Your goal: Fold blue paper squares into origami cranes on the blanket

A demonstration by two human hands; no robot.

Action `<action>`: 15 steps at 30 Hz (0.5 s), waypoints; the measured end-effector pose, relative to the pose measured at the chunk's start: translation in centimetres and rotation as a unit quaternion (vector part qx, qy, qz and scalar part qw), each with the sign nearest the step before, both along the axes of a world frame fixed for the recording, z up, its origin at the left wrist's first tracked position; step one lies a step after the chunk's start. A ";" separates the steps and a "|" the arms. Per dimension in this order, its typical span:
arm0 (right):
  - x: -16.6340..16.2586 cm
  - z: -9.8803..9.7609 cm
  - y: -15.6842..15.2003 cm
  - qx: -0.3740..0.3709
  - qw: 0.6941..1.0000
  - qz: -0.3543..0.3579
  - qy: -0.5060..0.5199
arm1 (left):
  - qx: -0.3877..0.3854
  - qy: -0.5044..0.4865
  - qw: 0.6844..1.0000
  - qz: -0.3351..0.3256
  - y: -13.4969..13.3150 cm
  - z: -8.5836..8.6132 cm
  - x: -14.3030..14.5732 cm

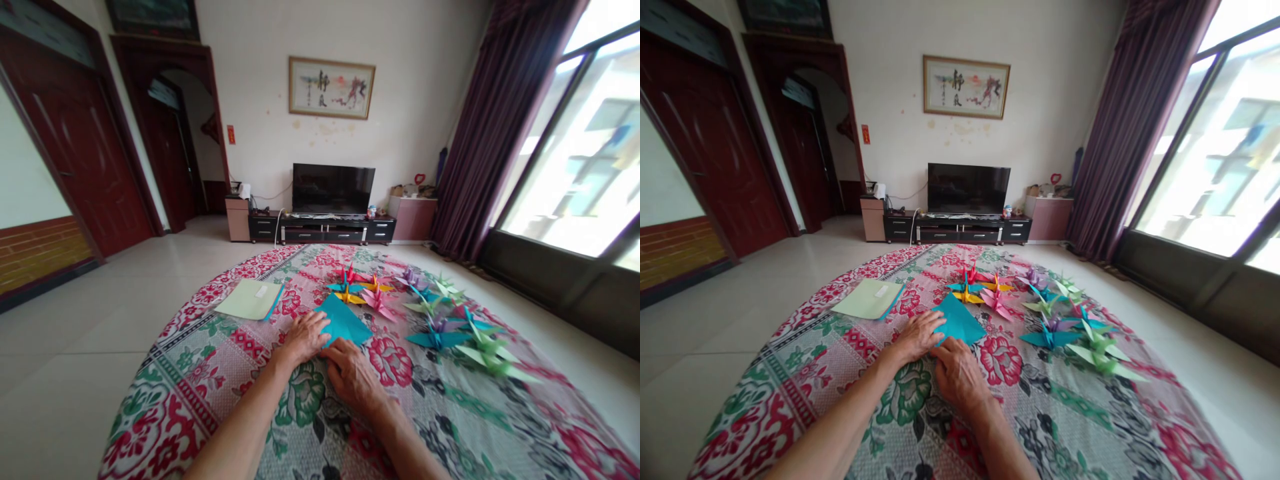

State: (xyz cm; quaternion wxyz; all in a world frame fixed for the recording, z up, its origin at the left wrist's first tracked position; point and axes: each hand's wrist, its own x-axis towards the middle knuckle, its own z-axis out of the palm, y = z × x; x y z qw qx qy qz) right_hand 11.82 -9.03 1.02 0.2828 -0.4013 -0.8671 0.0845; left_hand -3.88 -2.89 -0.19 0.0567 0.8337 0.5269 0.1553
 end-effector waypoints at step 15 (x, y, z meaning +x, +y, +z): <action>0.1 0.3 -0.3 0.027 0.999 0.027 0.020 | 0.026 -0.019 0.999 -0.009 0.7 0.0 -0.4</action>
